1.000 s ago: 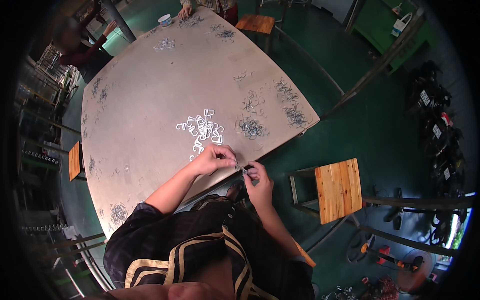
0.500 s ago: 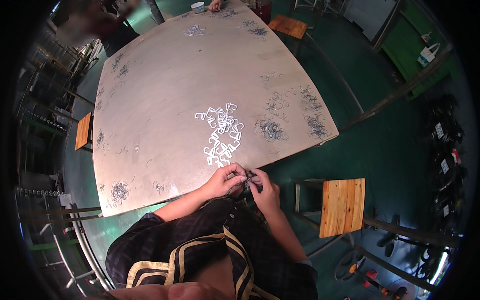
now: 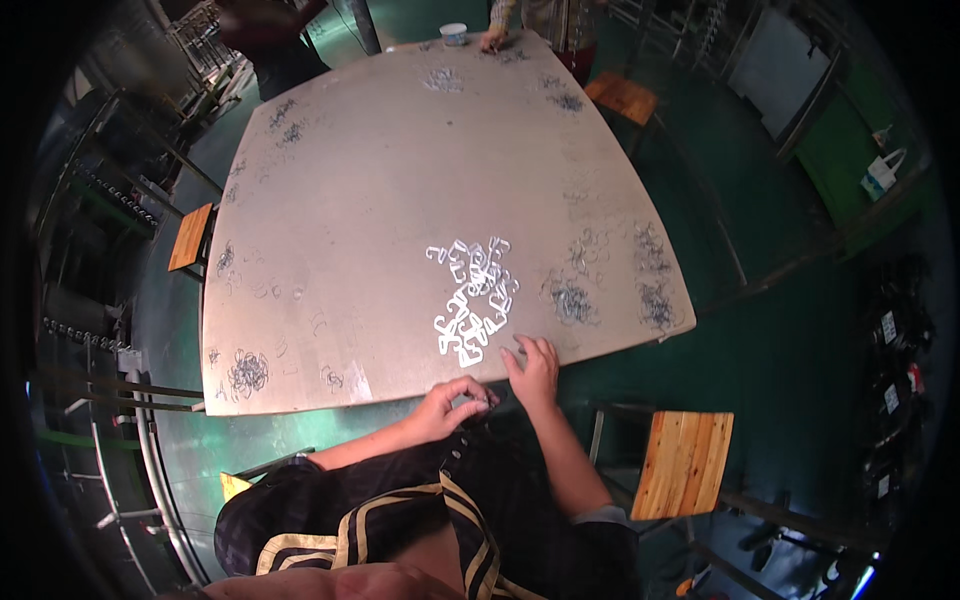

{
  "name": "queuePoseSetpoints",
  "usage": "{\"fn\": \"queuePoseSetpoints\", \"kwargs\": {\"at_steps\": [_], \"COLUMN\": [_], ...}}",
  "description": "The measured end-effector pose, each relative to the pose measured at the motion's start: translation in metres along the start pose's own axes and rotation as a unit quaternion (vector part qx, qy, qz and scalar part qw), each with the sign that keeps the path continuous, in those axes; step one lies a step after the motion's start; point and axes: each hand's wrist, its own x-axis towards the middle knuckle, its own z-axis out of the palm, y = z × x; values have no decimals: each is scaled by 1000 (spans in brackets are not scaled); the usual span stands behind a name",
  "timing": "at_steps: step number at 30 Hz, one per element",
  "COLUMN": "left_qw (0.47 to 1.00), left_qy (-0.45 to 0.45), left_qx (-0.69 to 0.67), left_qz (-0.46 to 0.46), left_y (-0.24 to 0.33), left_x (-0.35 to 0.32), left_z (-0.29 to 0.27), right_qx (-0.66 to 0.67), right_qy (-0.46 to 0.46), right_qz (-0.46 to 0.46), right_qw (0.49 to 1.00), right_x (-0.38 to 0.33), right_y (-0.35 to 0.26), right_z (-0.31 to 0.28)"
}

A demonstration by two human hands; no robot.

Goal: The person assembles small metal hooks by hand at a table with others. They pick up hooks, link them into chains, and hang the chains on a nearby rack. The process is repeated throughout the clip.

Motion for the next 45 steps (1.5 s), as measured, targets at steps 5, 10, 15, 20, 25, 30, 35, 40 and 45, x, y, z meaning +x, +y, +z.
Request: {"fn": "queuePoseSetpoints", "kwargs": {"at_steps": [5, 10, 15, 20, 25, 30, 35, 40, 45], "left_qw": [999, 1000, 996, 990, 986, 988, 987, 928, 809], "left_qy": [-6, 12, 39, 77, 53, 40, -50, 34, -35], "left_qx": [35, 28, 79, 114, 148, 145, 147, 347, 533], "left_qz": [10, 8, 26, 43, 49, 39, -38, 131, 244], "left_y": [6, 1, -9, -11, -10, -12, -17, -33, -73], "left_x": [-5, -1, 7, 21, 33, 39, 58, 144, 225], "left_z": [-4, -3, -1, 6, 15, 21, 6, -22, -28], "right_qx": [-224, -102, 256, 356, 291, 252, 168, 129, 118], "right_qy": [-28, -33, -155, -197, -157, -65, -3, 17, 19], "right_qz": [63, 44, 123, 125, 120, 113, 88, 85, 99], "right_qw": [972, 993, 946, 905, 936, 959, 982, 988, 988], "right_x": [45, 59, 46, 18, -5, -19, -31, -41, -48], "right_y": [-11, -1, -4, -27, -38, -46, -49, -43, -40], "right_z": [62, 64, 22, -45, -67, -69, -72, -79, -84]}}
